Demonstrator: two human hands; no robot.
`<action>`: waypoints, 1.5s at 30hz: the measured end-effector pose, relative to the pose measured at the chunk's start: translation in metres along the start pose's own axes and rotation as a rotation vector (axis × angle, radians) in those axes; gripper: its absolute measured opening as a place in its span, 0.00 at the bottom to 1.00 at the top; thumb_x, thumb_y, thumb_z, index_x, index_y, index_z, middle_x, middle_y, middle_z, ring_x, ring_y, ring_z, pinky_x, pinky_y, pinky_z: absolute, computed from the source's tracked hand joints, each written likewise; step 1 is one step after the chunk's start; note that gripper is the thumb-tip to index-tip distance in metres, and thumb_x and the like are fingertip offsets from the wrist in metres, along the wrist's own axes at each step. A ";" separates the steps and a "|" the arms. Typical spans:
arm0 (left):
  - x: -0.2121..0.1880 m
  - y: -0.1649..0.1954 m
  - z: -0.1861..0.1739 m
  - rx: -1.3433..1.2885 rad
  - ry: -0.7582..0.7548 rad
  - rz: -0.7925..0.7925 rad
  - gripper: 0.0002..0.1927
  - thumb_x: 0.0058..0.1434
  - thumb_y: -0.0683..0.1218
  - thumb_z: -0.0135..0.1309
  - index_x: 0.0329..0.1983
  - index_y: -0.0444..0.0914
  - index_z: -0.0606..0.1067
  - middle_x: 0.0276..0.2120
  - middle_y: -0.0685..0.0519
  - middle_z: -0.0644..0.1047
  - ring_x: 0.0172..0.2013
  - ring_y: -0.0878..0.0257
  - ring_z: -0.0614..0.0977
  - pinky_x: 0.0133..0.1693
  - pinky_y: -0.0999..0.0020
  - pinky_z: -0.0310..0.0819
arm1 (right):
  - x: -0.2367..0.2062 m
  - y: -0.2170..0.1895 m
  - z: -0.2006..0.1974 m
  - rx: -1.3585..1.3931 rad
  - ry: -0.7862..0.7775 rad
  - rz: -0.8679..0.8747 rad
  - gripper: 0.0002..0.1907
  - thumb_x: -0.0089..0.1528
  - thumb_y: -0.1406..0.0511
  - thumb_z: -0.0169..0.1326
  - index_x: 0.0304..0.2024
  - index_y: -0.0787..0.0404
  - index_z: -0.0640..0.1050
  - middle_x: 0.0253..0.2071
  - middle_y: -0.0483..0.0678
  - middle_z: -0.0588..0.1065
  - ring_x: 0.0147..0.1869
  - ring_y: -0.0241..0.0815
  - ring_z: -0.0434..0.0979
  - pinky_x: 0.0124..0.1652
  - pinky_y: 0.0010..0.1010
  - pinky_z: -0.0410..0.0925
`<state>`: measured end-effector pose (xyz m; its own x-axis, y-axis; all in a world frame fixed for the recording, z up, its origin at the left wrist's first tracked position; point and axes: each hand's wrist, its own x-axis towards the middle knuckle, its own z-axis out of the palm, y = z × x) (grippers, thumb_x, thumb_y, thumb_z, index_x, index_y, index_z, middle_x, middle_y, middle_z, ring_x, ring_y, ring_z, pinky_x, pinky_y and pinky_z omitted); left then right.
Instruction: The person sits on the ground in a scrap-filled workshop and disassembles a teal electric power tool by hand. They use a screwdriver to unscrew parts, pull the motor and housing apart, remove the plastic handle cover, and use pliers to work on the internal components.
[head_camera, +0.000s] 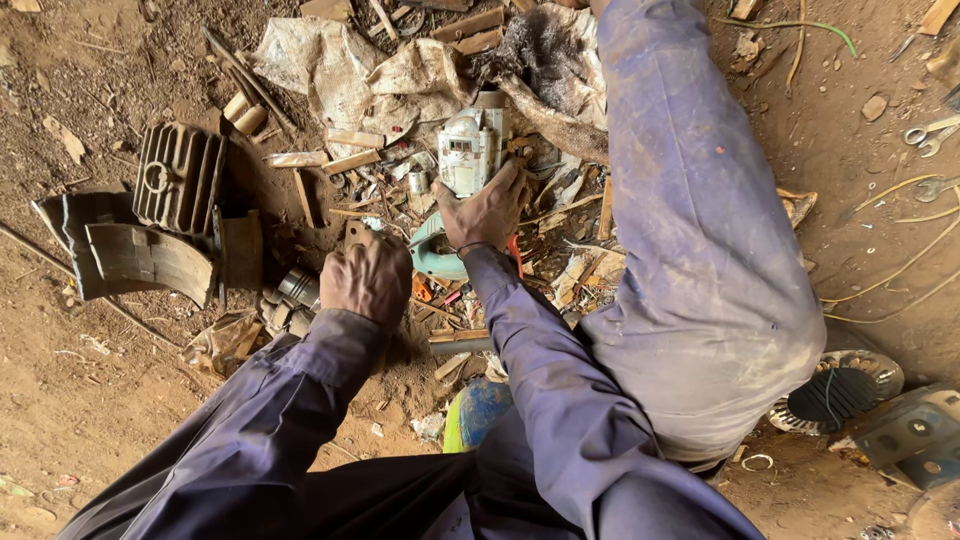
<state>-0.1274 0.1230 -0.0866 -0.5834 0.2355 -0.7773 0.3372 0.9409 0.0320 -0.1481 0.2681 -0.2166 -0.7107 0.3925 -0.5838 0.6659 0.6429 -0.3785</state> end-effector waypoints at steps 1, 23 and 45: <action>0.000 0.001 -0.003 -0.031 -0.061 -0.026 0.13 0.69 0.42 0.41 0.53 0.34 0.70 0.37 0.43 0.77 0.33 0.56 0.80 0.32 0.61 0.75 | 0.000 0.000 0.000 0.000 0.007 0.003 0.59 0.49 0.46 0.70 0.69 0.68 0.55 0.70 0.67 0.58 0.77 0.66 0.53 0.73 0.49 0.51; 0.004 -0.001 0.002 0.100 -0.145 0.019 0.02 0.66 0.39 0.49 0.39 0.35 0.73 0.30 0.49 0.76 0.25 0.64 0.76 0.23 0.69 0.72 | 0.008 0.013 0.019 -0.084 -0.034 0.019 0.65 0.51 0.41 0.67 0.72 0.73 0.49 0.74 0.69 0.52 0.79 0.65 0.48 0.74 0.46 0.46; 0.018 0.010 -0.009 -0.111 0.041 -0.107 0.12 0.77 0.44 0.43 0.58 0.31 0.67 0.39 0.43 0.76 0.29 0.60 0.79 0.28 0.65 0.77 | -0.098 -0.002 0.010 0.738 -0.652 0.644 0.19 0.74 0.57 0.36 0.62 0.55 0.71 0.41 0.62 0.75 0.35 0.47 0.65 0.43 0.53 0.74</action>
<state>-0.1416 0.1391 -0.0948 -0.6421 0.1396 -0.7538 0.1888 0.9818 0.0210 -0.0776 0.2217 -0.1653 -0.0875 -0.0423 -0.9953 0.9819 -0.1723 -0.0790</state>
